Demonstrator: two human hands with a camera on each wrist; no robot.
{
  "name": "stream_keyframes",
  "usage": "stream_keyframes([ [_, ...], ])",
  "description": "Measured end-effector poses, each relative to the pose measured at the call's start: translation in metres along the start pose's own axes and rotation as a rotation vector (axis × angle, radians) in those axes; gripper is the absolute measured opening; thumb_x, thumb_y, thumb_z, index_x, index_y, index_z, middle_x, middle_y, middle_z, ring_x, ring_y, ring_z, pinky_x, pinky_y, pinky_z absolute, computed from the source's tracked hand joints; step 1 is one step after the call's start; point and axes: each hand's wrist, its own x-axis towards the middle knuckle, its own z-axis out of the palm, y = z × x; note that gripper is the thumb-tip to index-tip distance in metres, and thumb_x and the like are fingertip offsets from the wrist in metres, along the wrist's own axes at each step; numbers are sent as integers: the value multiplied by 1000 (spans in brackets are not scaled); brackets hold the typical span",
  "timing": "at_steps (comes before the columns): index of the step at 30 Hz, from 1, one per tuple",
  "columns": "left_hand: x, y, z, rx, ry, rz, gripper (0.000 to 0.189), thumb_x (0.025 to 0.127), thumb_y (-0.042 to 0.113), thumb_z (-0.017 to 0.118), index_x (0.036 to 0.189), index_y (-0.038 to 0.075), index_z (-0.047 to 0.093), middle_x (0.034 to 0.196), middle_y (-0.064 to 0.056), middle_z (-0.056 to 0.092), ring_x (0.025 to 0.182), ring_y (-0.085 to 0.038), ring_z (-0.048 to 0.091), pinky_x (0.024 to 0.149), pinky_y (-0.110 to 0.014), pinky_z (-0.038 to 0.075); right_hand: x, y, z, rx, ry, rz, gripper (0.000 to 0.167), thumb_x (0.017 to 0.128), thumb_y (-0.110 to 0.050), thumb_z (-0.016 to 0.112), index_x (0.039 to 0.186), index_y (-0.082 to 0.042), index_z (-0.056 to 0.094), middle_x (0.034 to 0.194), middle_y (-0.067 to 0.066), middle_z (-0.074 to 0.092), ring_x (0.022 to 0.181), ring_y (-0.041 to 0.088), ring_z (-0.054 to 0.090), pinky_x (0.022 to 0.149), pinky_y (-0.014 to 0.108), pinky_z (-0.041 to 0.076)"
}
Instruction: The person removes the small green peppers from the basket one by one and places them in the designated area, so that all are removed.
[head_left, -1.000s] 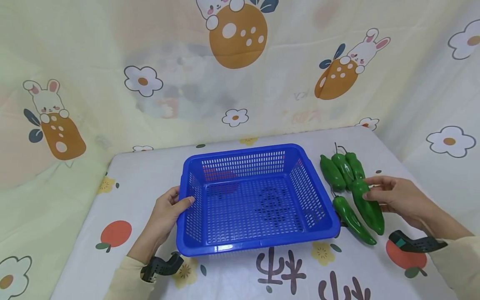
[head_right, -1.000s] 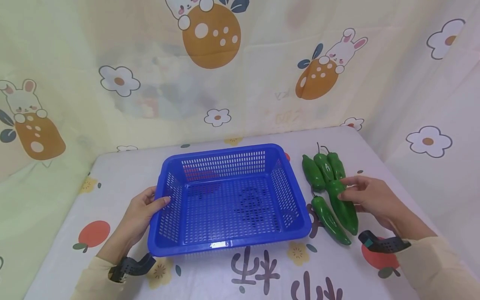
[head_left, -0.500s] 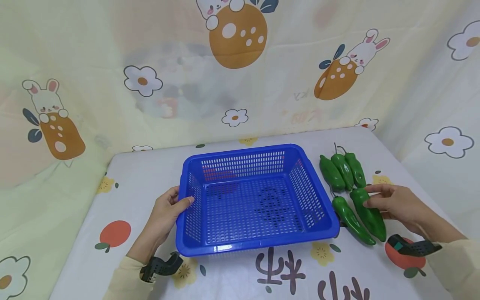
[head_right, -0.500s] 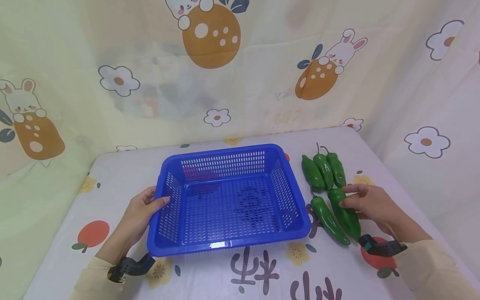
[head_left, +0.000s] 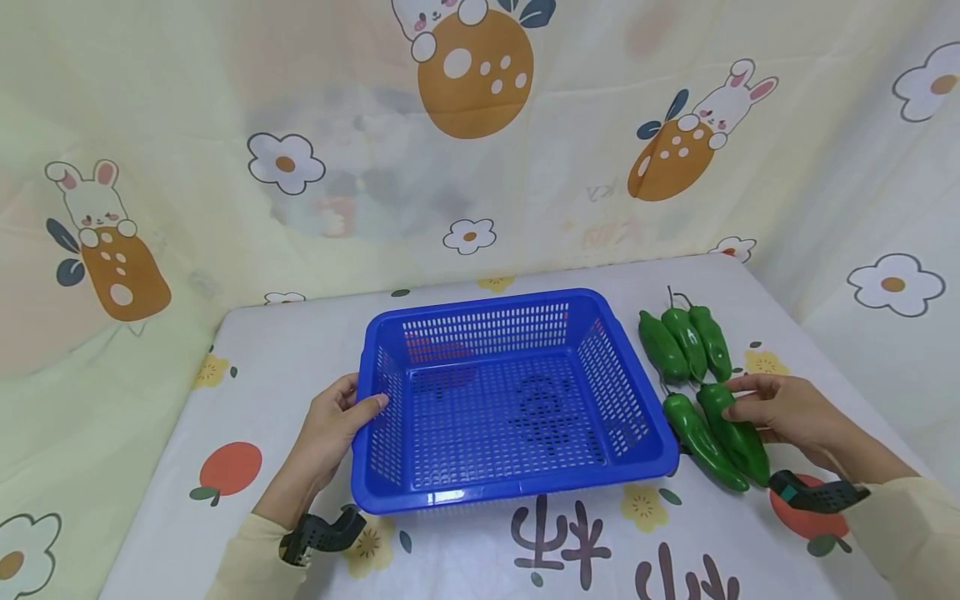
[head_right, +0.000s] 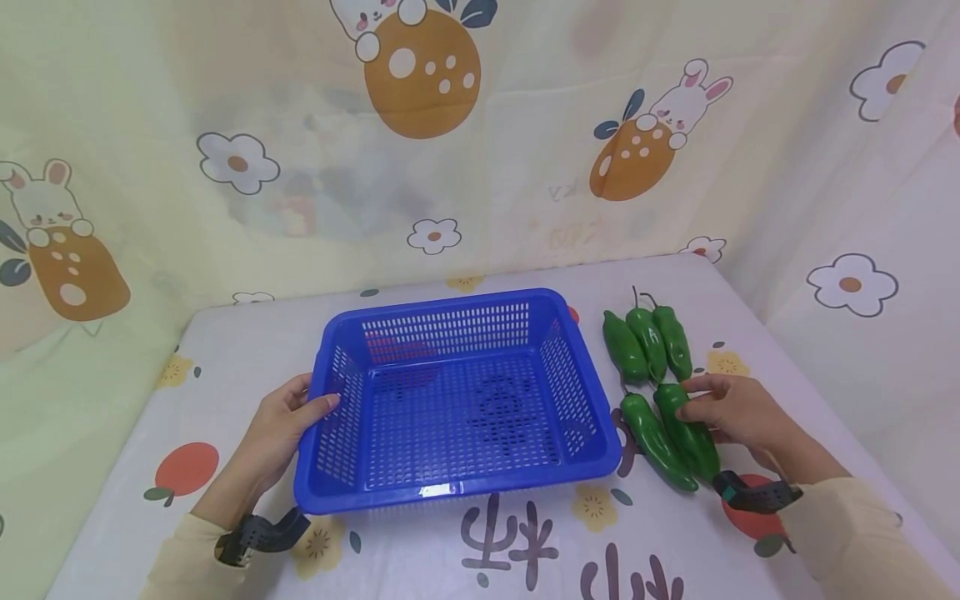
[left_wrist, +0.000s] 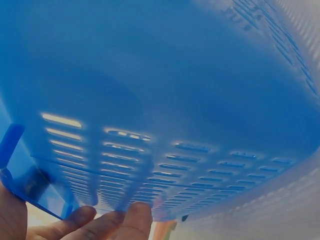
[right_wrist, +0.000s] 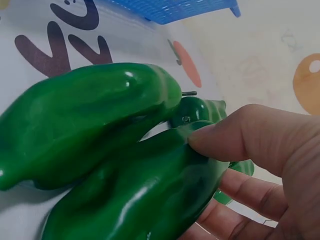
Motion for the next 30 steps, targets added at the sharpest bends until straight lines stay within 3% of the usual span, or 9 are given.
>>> stream_keyframes([
  [17, 2, -1, 2, -2, 1, 8, 48, 103, 21, 66, 144, -1, 52, 127, -22, 69, 109, -29, 71, 95, -42, 61, 9, 5, -1, -48, -23, 14, 63, 102, -25, 66, 145, 15, 43, 123, 26, 68, 100, 24, 70, 84, 47, 64],
  [24, 2, 0, 4, -2, 3, 13, 49, 103, 21, 66, 145, -1, 52, 128, -22, 68, 110, -31, 71, 96, -43, 60, 9, -4, -4, -207, 30, -22, 64, 101, -31, 66, 141, 16, 46, 122, 35, 63, 95, 29, 69, 78, 48, 64],
  [30, 3, -1, 3, 38, -1, 34, 47, 104, 23, 64, 144, 0, 53, 125, -22, 69, 108, -32, 72, 92, -43, 62, 6, -35, -6, -456, 199, -119, 70, 102, -41, 63, 136, 18, 48, 121, 46, 58, 101, 58, 62, 72, 60, 60],
])
